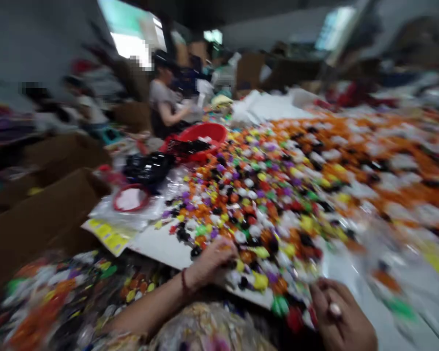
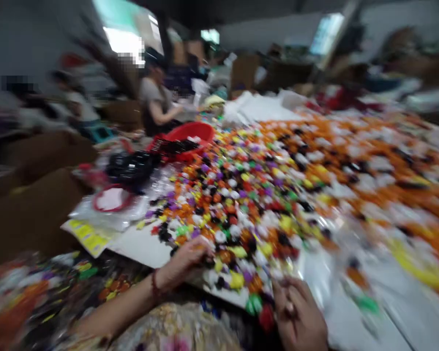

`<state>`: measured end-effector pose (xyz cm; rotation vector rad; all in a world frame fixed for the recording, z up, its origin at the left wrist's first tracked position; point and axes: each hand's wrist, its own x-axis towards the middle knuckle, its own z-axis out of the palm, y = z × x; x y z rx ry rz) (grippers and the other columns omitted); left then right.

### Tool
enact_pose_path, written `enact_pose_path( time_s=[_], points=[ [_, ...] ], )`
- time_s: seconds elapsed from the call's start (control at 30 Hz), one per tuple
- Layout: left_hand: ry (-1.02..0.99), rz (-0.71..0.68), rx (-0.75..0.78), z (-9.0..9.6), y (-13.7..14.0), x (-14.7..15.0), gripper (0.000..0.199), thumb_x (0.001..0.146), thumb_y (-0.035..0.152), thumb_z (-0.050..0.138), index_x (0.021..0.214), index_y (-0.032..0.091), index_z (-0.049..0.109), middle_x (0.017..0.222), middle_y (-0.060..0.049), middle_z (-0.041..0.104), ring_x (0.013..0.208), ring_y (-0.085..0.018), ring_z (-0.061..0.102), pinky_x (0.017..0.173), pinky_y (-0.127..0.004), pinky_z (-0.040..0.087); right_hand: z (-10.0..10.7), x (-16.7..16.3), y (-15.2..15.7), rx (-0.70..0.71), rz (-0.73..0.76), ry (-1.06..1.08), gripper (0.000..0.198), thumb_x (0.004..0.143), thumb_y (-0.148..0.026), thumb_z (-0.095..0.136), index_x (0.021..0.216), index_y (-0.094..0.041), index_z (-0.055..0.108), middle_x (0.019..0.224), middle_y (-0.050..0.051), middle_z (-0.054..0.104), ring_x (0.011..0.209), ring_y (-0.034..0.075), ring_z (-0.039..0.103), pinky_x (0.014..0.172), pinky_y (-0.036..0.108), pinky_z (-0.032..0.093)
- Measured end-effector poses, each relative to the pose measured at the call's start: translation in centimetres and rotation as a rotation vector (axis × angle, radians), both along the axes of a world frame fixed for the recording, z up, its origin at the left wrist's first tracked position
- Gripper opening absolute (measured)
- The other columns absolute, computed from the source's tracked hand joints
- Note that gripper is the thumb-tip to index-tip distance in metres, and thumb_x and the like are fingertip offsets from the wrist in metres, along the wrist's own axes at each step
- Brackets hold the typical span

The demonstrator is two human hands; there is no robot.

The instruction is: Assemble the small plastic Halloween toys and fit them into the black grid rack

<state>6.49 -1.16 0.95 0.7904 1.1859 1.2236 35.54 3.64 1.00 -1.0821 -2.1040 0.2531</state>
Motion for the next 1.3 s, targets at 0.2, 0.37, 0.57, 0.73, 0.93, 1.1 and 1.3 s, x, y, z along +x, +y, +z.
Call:
enact_pose_path(
  time_s=[0.2, 0.37, 0.57, 0.73, 0.93, 1.1, 1.3],
  points=[
    [0.595, -0.26, 0.244, -2.9, -4.5, -5.0, 0.027, 0.083, 0.044, 0.068, 0.09, 0.019, 0.063, 0.086, -0.004, 0.066, 0.079, -0.017, 0.062, 0.072, -0.027, 0.052, -4.3, 1.7, -9.0, 0.032, -0.523, -0.069, 0.03, 0.097, -0.037, 0.045, 0.106, -0.021, 0.068, 0.109, 0.013, 0.064, 0.1, 0.025, 0.062, 0.085, 0.041, 0.053],
    [1.282, -0.158, 0.933, -6.1, -5.4, -3.6, 0.044, 0.089, 0.026, 0.064, 0.132, 0.023, 0.055, 0.128, -0.015, 0.061, 0.109, -0.024, 0.062, 0.09, -0.034, 0.053, -9.4, -0.8, -11.9, 0.07, -0.481, -0.293, 0.059, 0.093, -0.025, 0.054, 0.148, -0.034, 0.037, 0.162, 0.013, 0.015, 0.145, 0.04, 0.026, 0.105, 0.06, 0.037],
    [1.573, -0.261, 0.88, -7.6, -3.0, -0.6, 0.06, 0.091, 0.027, 0.059, 0.148, 0.023, 0.039, 0.152, -0.023, 0.038, 0.109, -0.03, 0.062, 0.086, -0.041, 0.056, -10.6, -4.3, -8.6, -0.013, -0.41, -0.36, 0.066, 0.089, -0.022, 0.059, 0.149, -0.039, 0.036, 0.166, 0.009, 0.0, 0.15, 0.042, 0.007, 0.108, 0.068, 0.026],
    [1.545, -0.334, 0.743, -8.4, -0.5, 0.1, 0.065, 0.089, 0.031, 0.062, 0.149, 0.028, 0.037, 0.162, -0.018, 0.019, 0.118, -0.033, 0.059, 0.091, -0.046, 0.055, -11.1, -5.8, -5.4, -0.037, -0.362, -0.364, 0.06, 0.086, -0.024, 0.063, 0.143, -0.037, 0.048, 0.165, 0.01, 0.01, 0.149, 0.041, 0.012, 0.109, 0.065, 0.025],
    [1.557, -0.349, 0.708, -8.2, 3.9, 1.2, 0.06, 0.089, 0.033, 0.062, 0.146, 0.028, 0.043, 0.162, -0.019, 0.021, 0.115, -0.033, 0.059, 0.09, -0.046, 0.055, -11.1, -6.7, -1.1, -0.083, -0.355, -0.402, 0.06, 0.084, -0.026, 0.064, 0.142, -0.035, 0.05, 0.163, 0.013, 0.021, 0.147, 0.042, 0.017, 0.109, 0.067, 0.022],
    [1.574, -0.384, 0.605, -7.3, 8.1, 2.3, 0.056, 0.092, 0.034, 0.058, 0.145, 0.027, 0.044, 0.161, -0.02, 0.022, 0.112, -0.032, 0.063, 0.089, -0.046, 0.055, -9.4, -7.4, 3.1, -0.22, -0.372, -0.423, 0.05, 0.09, -0.026, 0.055, 0.14, -0.032, 0.053, 0.162, 0.014, 0.022, 0.146, 0.043, 0.02, 0.108, 0.069, 0.021],
    [1.483, -0.428, 0.427, -6.0, 10.8, 3.5, 0.053, 0.09, 0.035, 0.058, 0.141, 0.027, 0.048, 0.161, -0.017, 0.023, 0.113, -0.033, 0.065, 0.077, -0.039, 0.059, -7.3, -7.7, 7.4, -0.408, -0.429, -0.426, 0.042, 0.093, -0.027, 0.049, 0.134, -0.027, 0.058, 0.151, 0.016, 0.041, 0.137, 0.04, 0.035, 0.105, 0.066, 0.03]
  ],
)
